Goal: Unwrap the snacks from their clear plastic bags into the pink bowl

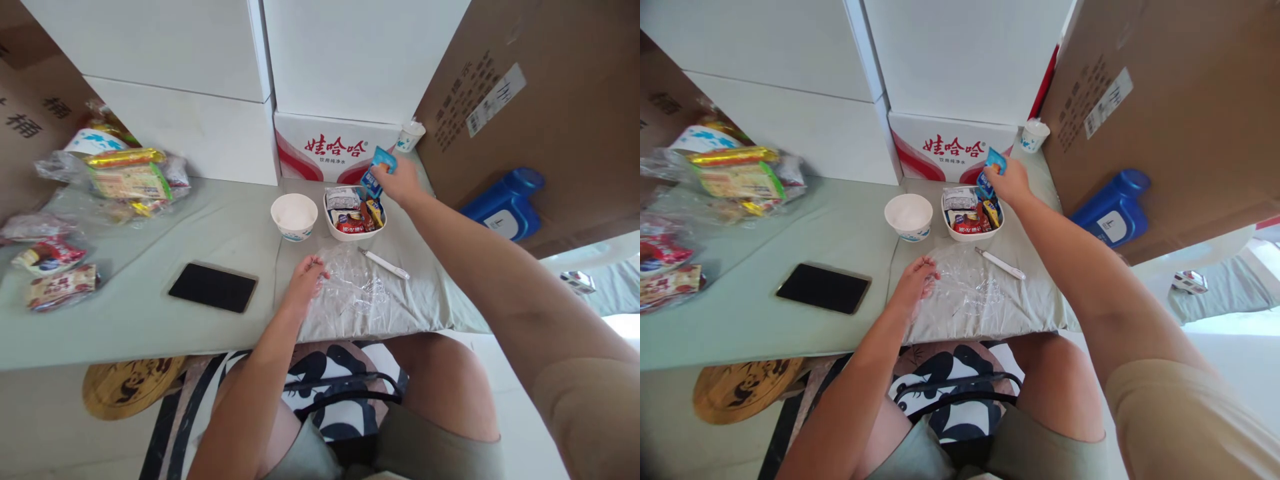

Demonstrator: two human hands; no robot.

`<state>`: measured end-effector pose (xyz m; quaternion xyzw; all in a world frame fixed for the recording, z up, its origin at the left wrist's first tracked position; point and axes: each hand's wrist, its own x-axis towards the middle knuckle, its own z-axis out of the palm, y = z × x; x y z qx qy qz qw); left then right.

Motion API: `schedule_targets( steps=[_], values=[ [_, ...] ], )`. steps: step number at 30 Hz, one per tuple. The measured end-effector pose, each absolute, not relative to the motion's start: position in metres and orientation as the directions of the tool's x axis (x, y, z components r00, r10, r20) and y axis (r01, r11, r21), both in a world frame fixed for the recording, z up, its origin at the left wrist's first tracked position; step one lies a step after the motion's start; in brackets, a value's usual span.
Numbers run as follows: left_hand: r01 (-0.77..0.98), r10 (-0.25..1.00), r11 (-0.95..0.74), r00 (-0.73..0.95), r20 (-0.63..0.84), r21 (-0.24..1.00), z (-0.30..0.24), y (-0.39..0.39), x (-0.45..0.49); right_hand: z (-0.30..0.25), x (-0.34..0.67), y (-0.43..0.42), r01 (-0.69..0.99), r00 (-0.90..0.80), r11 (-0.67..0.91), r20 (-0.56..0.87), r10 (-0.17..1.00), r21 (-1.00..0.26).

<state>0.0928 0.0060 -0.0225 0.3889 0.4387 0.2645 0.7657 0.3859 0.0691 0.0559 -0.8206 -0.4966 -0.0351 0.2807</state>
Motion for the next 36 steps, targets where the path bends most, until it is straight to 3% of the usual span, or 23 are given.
schedule_targets(
  steps=[11,20,24,27,32,36],
  values=[
    [-0.073,0.734,0.578,0.481,-0.479,0.813,-0.017,0.011,0.091,0.039,0.396,0.08,0.856,0.48,-0.398,0.223,0.848,-0.329],
    [-0.066,0.73,0.582,0.481,-0.486,0.81,-0.018,0.009,0.093,0.044,0.39,0.069,0.995,0.078,-0.07,0.118,0.99,-0.069],
    [-0.064,0.732,0.58,0.478,-0.485,0.812,-0.018,0.009,0.092,0.046,0.383,0.07,0.999,0.017,-0.014,0.079,0.997,-0.04],
    [-0.066,0.74,0.57,0.474,-0.477,0.819,-0.018,0.009,0.091,0.045,0.377,0.067,0.994,0.108,-0.106,0.12,0.987,-0.024],
    [-0.071,0.762,0.551,0.45,-0.466,0.832,-0.016,0.008,0.092,0.037,0.377,0.063,0.889,0.458,-0.45,0.22,0.861,-0.088],
    [-0.078,0.762,0.552,0.452,-0.464,0.83,-0.015,0.008,0.091,0.032,0.384,0.068,0.863,0.505,-0.488,0.211,0.837,-0.13]
  ],
)
